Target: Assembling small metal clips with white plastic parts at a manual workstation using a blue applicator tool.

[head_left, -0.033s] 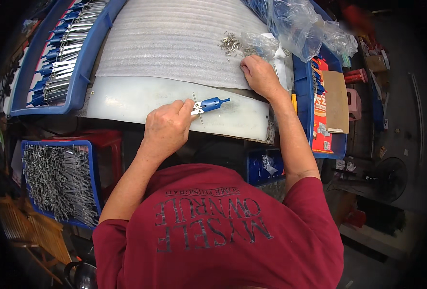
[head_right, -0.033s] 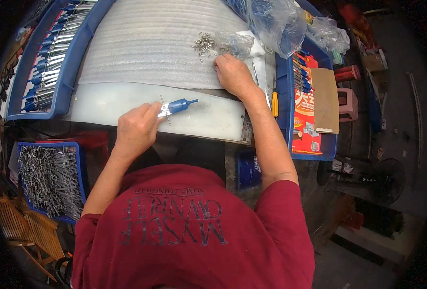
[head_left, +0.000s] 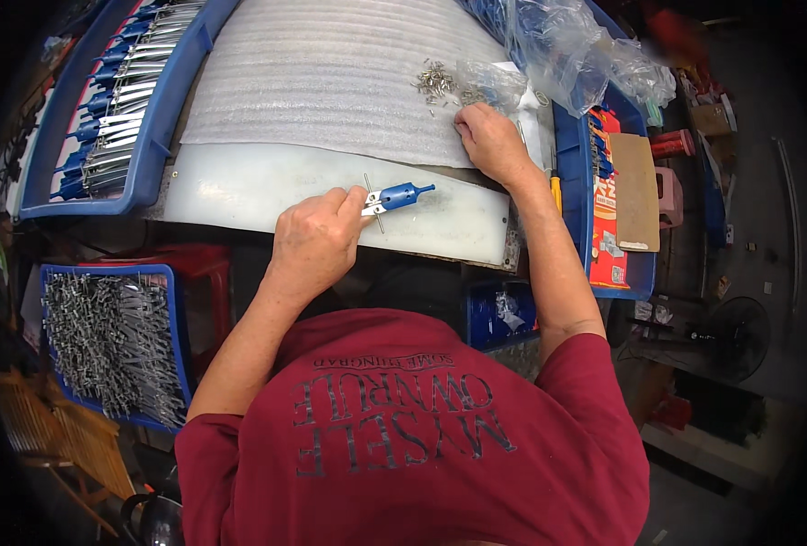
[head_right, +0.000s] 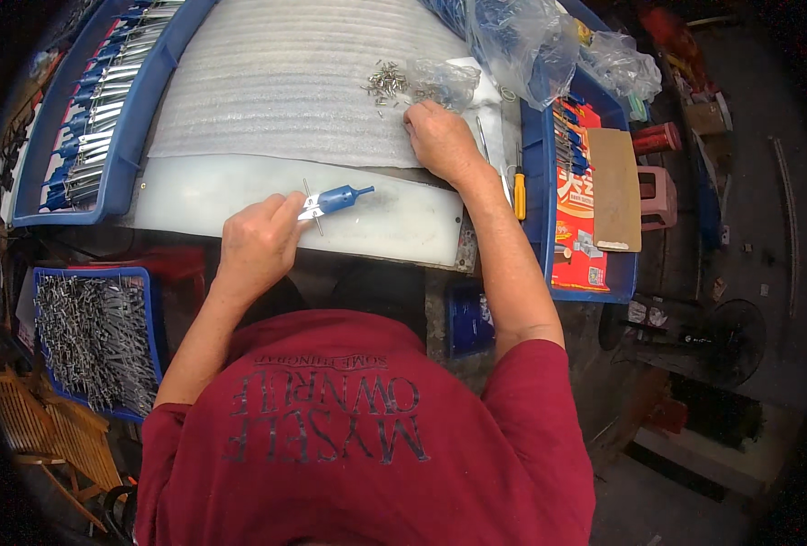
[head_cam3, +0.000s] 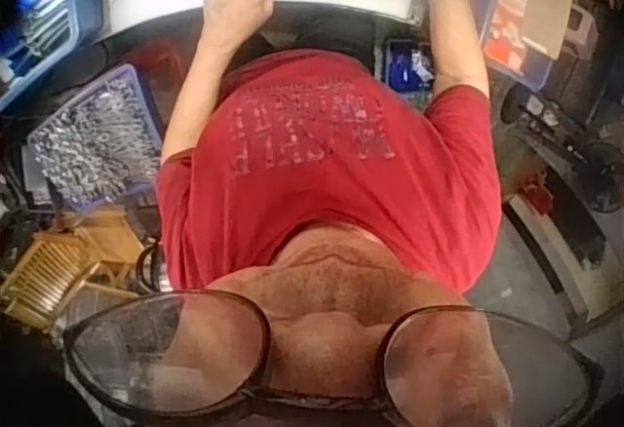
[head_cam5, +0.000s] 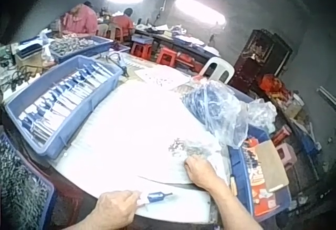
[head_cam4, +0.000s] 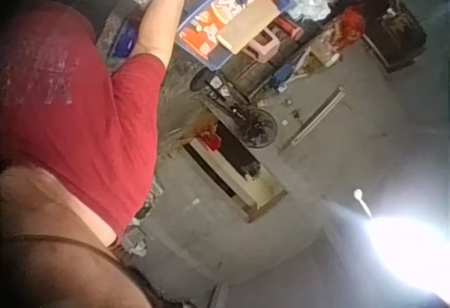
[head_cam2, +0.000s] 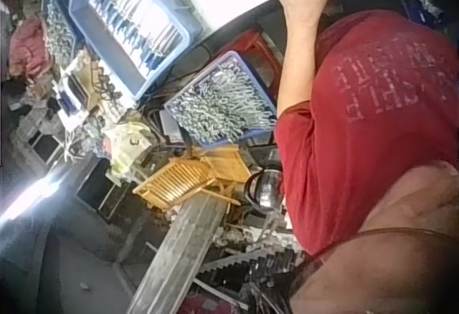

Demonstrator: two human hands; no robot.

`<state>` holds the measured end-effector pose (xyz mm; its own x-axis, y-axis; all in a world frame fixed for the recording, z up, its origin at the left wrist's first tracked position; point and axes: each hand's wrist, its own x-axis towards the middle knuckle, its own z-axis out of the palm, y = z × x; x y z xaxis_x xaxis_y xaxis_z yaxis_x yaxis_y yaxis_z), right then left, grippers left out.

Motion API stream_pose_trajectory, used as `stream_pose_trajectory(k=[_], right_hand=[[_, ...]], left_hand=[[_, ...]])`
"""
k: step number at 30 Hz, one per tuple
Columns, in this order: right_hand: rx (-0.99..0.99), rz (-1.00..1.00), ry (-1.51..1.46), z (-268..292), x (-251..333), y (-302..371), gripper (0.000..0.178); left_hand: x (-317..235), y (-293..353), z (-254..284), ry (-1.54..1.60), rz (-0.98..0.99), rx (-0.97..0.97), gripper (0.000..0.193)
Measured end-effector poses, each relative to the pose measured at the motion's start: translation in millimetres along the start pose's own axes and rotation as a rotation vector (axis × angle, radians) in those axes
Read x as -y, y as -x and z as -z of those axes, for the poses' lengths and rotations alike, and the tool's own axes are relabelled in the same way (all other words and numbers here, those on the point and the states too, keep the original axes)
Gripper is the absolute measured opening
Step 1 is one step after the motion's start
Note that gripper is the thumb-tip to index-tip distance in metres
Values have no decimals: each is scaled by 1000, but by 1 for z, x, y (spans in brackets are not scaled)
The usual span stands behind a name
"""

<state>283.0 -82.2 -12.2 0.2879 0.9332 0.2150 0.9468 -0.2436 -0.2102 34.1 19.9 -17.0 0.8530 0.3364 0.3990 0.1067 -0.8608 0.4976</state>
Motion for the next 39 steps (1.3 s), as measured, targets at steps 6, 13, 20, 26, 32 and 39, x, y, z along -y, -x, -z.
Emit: stream_pose_trajectory(k=[6, 13, 20, 26, 32, 39], right_hand=[[110, -145, -306, 27, 31, 2, 10], [271, -4, -416, 41, 81, 14, 13], [308, -3, -333, 31, 86, 17, 14], [345, -57, -282, 33, 94, 14, 17], [295, -68, -246, 30, 99, 16, 17], [254, -222, -327, 25, 99, 17, 16]], left_hand=[[1, -2, -1, -47, -47, -24, 15], [2, -1, -3, -44, -39, -35, 15], [2, 1, -5, -71, -57, -38, 16], [3, 3, -8, -135, -66, -38, 16], [3, 3, -9, -198, -94, -23, 16], [2, 2, -7, -213, -92, -3, 15]])
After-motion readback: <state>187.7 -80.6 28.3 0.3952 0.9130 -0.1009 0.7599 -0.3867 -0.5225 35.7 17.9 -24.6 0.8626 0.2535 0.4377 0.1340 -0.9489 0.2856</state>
